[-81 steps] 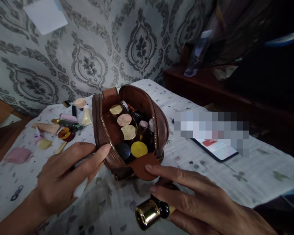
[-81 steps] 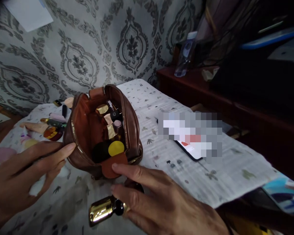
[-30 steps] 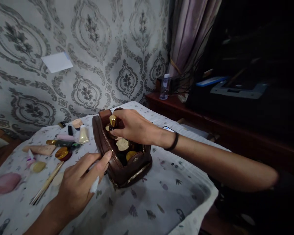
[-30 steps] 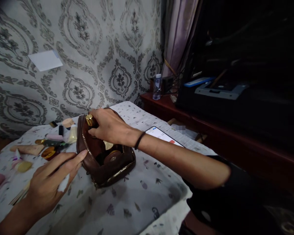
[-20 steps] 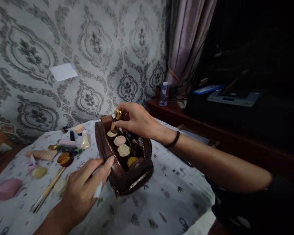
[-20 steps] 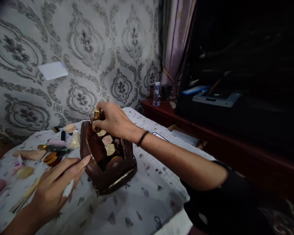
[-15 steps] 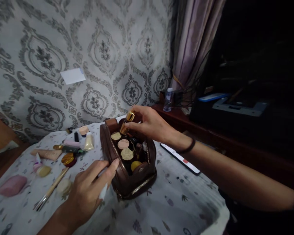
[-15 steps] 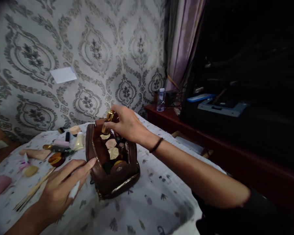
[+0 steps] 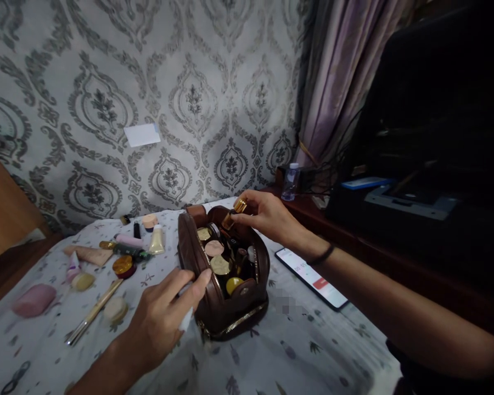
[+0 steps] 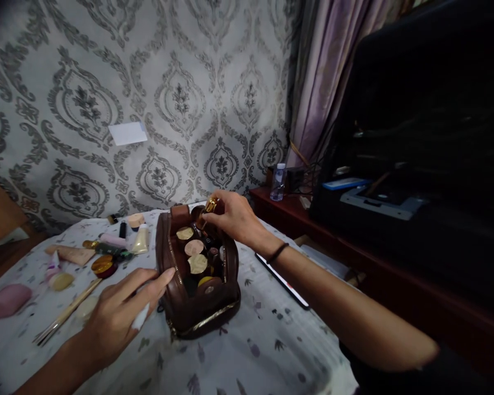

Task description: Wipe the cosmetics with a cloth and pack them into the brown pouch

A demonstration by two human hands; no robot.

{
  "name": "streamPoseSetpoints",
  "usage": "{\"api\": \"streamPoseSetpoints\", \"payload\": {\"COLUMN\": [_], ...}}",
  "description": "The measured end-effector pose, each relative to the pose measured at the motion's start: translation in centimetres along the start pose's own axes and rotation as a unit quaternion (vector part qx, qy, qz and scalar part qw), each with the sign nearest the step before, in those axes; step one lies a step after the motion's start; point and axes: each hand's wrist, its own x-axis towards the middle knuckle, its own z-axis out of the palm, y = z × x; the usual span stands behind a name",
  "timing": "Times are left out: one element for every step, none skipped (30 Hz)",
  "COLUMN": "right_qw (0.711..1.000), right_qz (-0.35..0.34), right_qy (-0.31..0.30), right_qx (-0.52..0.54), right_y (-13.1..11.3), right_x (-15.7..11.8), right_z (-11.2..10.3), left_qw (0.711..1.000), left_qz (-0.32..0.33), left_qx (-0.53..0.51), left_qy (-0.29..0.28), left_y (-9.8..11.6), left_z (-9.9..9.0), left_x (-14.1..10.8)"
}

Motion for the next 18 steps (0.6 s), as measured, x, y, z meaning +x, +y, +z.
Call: {"api": "streamPoseSetpoints", "payload": {"right_qw": [1.000,0.999,0.999,0.997,0.995,0.992,0.990,0.987,0.985,0.982,0.979,0.976,0.972,0.969,0.965,0.961,0.957,0.954], "right_qz": [-0.003,-0.005,-0.008,-0.011,-0.015,-0.018,-0.020,-0.023,-0.026,-0.032,-0.042,-0.054,-0.067,-0.078,-0.085,-0.089,-0.091,-0.091], "right_qy": [0.000,-0.002,-0.005,-0.009,-0.015,-0.023,-0.031,-0.040,-0.048,-0.052,-0.054,-0.055,-0.057,-0.060,-0.065,-0.072,-0.078,-0.083], "right_qx": [-0.013,-0.031,-0.052,-0.075,-0.098,-0.119,-0.137,-0.153,-0.167,-0.180,-0.193,-0.205,-0.216,-0.228,-0.240,-0.251,-0.263,-0.275], "right_y": [0.0,0.0,-0.1,-0.2,-0.3,-0.4,-0.5,-0.5,-0.5,-0.4,-0.3,-0.2,-0.2,-0.2,-0.2,-0.2,-0.2,-0.3], "right_x": [0.1,0.1,0.2,0.3,0.4,0.6,0.7,0.9,1.2,1.4,1.6,1.8,1.9,2.0,2.0,2.0,1.9,1.9], "right_z": [0.1,0.1,0.2,0.3,0.5,0.6,0.8,1.0,1.2,1.4,1.5,1.6,1.7,1.8,1.8,1.8,1.8,1.7], "left_qw": [1.000,1.000,1.000,1.000,1.000,1.000,1.000,1.000,1.000,1.000,1.000,0.999,0.999,0.999,0.999,0.999,0.999,0.999], "left_qz": [0.002,0.004,0.005,0.005,0.006,0.006,0.006,0.006,0.006,0.006,0.006,0.007,0.009,0.008,0.007,0.004,0.000,-0.004], "left_qx": [0.000,0.000,0.001,0.002,0.003,0.005,0.007,0.010,0.011,0.012,0.012,0.012,0.012,0.011,0.010,0.008,0.005,0.003], "left_qy": [0.003,0.007,0.011,0.013,0.016,0.018,0.022,0.024,0.025,0.026,0.028,0.030,0.033,0.037,0.041,0.045,0.047,0.048], "left_y": [0.1,0.1,0.2,0.2,0.2,0.3,0.3,0.3,0.3,0.3,0.3,0.3,0.3,0.2,0.2,0.2,0.2,0.2], "left_z": [0.0,-0.1,-0.1,-0.1,-0.2,-0.2,-0.2,-0.3,-0.3,-0.3,-0.3,-0.3,-0.2,-0.1,0.1,0.2,0.4,0.5], "left_x": [0.1,0.2,0.3,0.4,0.4,0.5,0.5,0.6,0.6,0.6,0.7,0.7,0.6,0.6,0.5,0.4,0.2,0.1]}}
